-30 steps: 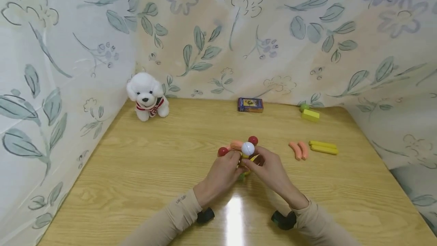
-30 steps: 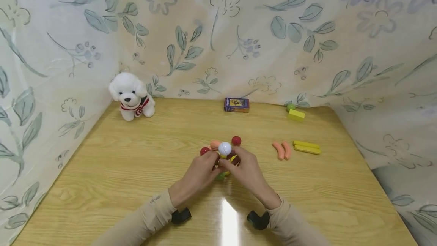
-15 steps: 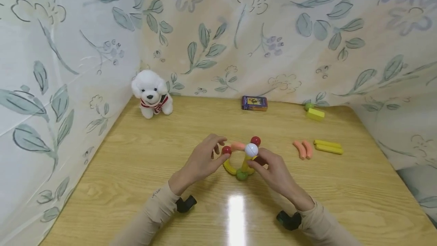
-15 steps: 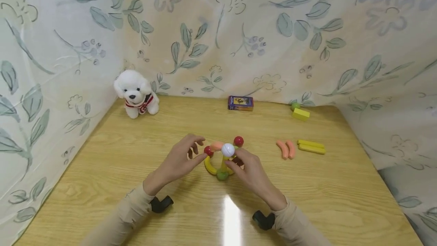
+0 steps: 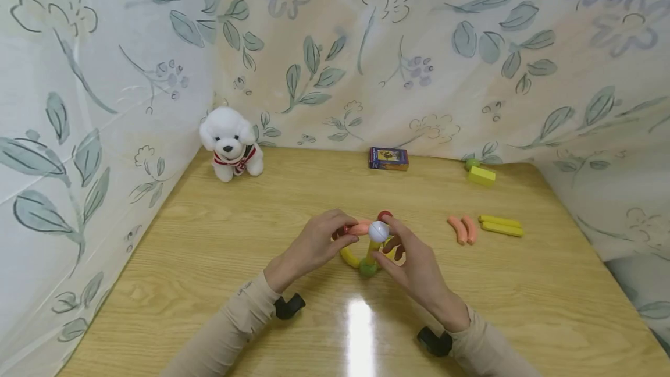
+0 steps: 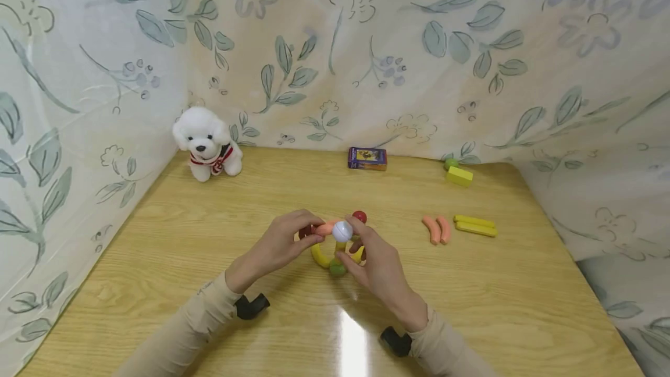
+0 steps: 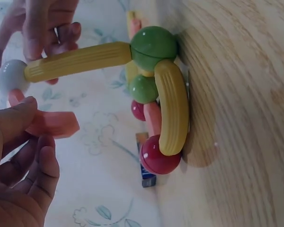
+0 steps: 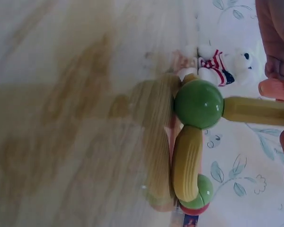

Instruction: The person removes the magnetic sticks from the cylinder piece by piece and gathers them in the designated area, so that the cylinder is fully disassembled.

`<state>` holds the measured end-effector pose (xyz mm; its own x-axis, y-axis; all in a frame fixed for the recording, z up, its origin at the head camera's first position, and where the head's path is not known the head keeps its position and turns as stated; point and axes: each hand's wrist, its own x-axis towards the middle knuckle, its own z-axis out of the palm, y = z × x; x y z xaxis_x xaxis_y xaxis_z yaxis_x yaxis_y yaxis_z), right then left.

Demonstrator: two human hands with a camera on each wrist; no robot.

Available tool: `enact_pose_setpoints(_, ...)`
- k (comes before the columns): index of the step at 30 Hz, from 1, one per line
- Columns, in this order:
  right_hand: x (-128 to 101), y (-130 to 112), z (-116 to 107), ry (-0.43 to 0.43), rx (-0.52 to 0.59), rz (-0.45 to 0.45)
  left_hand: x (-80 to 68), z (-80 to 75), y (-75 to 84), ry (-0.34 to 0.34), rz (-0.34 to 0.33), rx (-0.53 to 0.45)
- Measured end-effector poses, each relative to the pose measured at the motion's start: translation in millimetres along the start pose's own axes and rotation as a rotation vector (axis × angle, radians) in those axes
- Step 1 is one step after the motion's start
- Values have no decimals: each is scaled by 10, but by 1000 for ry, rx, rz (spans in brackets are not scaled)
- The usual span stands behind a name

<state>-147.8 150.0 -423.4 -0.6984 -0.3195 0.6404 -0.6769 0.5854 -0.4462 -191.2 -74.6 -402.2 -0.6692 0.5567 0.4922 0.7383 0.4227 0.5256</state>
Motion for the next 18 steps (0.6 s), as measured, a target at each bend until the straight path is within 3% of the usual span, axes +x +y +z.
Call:
enact_pose_setpoints(3,-3,10,12,24,-75,-89,14,-8,-2,-8,11,5)
enact_pose_setpoints(9,46,-20,51,47,-121,-143,-20,-80,-46,-49,-24,-21)
enact_pose_setpoints(18,105,-48,80,15,-111,-132,-78,-144,-69,-33,-88,-118)
